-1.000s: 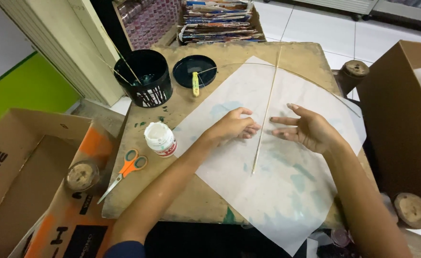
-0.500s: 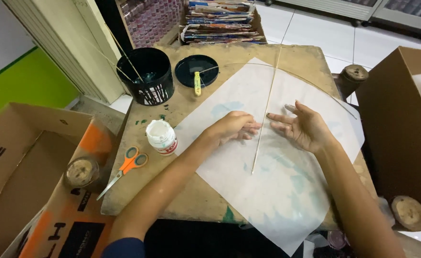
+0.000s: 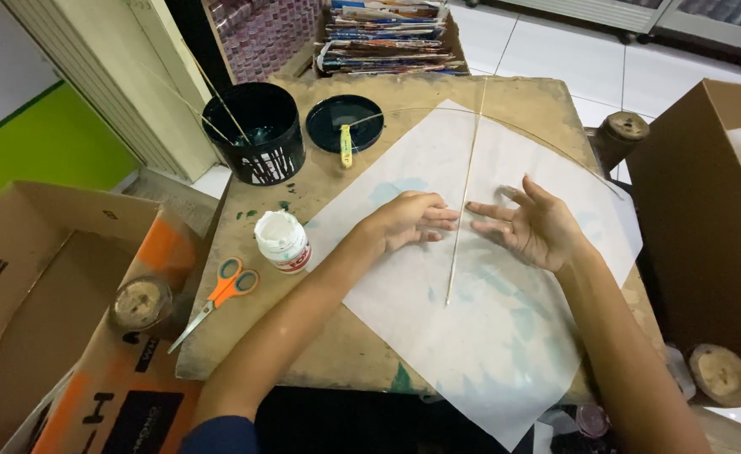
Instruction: The person is assembling a kite by applying glue to the paper and folding it over the bamboo frame to shape the outline.
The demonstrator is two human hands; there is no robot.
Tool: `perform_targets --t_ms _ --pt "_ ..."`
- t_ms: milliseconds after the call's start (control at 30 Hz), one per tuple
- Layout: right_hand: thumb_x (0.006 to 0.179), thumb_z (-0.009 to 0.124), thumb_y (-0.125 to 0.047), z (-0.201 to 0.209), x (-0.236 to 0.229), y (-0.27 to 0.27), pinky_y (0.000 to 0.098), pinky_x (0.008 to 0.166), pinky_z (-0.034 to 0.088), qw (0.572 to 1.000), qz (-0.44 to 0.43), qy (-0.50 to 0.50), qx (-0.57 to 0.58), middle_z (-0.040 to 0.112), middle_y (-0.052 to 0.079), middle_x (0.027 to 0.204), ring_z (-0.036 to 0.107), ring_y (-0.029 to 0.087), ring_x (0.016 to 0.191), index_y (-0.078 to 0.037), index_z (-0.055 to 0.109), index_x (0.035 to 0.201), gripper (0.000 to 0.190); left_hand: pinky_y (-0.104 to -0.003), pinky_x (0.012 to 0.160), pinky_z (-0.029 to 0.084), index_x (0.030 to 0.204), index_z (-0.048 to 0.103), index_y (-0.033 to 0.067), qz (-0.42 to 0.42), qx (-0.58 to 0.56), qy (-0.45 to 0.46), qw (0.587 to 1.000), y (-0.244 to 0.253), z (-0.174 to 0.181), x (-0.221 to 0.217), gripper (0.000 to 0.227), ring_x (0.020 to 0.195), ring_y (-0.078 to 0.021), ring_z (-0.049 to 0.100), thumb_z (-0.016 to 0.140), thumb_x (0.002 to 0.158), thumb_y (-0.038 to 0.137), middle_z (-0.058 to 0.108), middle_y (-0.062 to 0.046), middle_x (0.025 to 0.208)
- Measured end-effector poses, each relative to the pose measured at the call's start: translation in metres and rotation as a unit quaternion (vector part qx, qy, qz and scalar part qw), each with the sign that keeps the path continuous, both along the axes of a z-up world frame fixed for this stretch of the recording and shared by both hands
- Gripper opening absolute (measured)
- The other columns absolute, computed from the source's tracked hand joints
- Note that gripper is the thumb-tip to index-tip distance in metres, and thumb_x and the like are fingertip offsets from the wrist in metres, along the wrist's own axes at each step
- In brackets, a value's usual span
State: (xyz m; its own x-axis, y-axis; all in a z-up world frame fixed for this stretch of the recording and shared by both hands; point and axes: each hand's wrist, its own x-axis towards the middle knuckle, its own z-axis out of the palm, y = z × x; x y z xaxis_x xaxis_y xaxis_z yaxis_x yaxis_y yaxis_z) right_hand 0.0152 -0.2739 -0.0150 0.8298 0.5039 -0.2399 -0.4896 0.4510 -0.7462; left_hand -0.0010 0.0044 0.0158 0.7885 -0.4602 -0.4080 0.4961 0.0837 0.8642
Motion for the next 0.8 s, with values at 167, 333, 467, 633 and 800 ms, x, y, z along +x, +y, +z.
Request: perform_targets --t_ms 167,333,467,633,800 --pt "0.105 0.045 -0.054 0.001 0.001 -0.005 0.0346 0.071 0.068 1.000 0.012 0.005 -0.013 0.036 0.038 0.151 0.066 0.051 0.110 -0.017 0.044 0.131 0.046 -0.032 0.080 0.061 0.150 0.034 -0.0045 -0.003 0.004 -0.025 1.000 0.000 -0.014 0.011 0.066 0.114 -0.0298 0.068 0.057 0.094 0.020 0.065 -0.025 0.133" --pt "0.106 0.042 -0.053 0.016 -0.012 -0.001 0.0304 0.066 0.066 0.993 0.004 -0.061 -0.098 0.040 0.039 0.148 0.068 0.049 0.109 -0.015 0.023 0.157 0.065 -0.031 0.081 0.059 0.135 0.055 0.0170 -0.028 0.234 -0.297 0.925 0.006 0.002 -0.010 0.045 0.107 -0.0207 0.071 0.064 0.092 0.027 0.073 -0.009 0.122" --pt "0.105 0.044 -0.054 0.020 -0.015 0.004 0.0304 0.066 0.066 0.988 -0.012 -0.100 -0.120 0.044 0.034 0.148 0.070 0.046 0.108 -0.020 0.028 0.154 0.062 -0.041 0.086 0.056 0.114 0.060 0.0157 -0.048 0.360 -0.412 0.836 0.011 0.027 -0.049 0.030 0.102 -0.0286 0.067 0.066 0.089 0.031 0.068 -0.007 0.106" --pt "0.105 0.042 -0.057 0.033 -0.025 0.009 0.0309 0.066 0.066 0.979 -0.022 -0.144 -0.141 0.051 0.030 0.144 0.071 0.042 0.108 -0.015 0.024 0.156 0.069 -0.041 0.078 0.056 0.097 0.059 0.0134 -0.091 0.407 -0.343 0.842 0.020 0.028 -0.076 0.031 0.092 -0.0287 0.071 0.067 0.089 0.042 0.069 -0.009 0.095" --pt "0.105 0.041 -0.055 0.037 -0.030 0.013 0.0300 0.067 0.064 0.972 -0.039 -0.171 -0.156 0.054 0.026 0.141 0.072 0.038 0.107 -0.014 0.029 0.153 0.065 -0.029 0.064 0.061 0.114 0.048 0.0046 -0.130 0.256 -0.216 0.933 0.017 0.003 -0.081 0.046 0.070 -0.0211 0.074 0.073 0.084 0.030 0.077 -0.017 0.091"
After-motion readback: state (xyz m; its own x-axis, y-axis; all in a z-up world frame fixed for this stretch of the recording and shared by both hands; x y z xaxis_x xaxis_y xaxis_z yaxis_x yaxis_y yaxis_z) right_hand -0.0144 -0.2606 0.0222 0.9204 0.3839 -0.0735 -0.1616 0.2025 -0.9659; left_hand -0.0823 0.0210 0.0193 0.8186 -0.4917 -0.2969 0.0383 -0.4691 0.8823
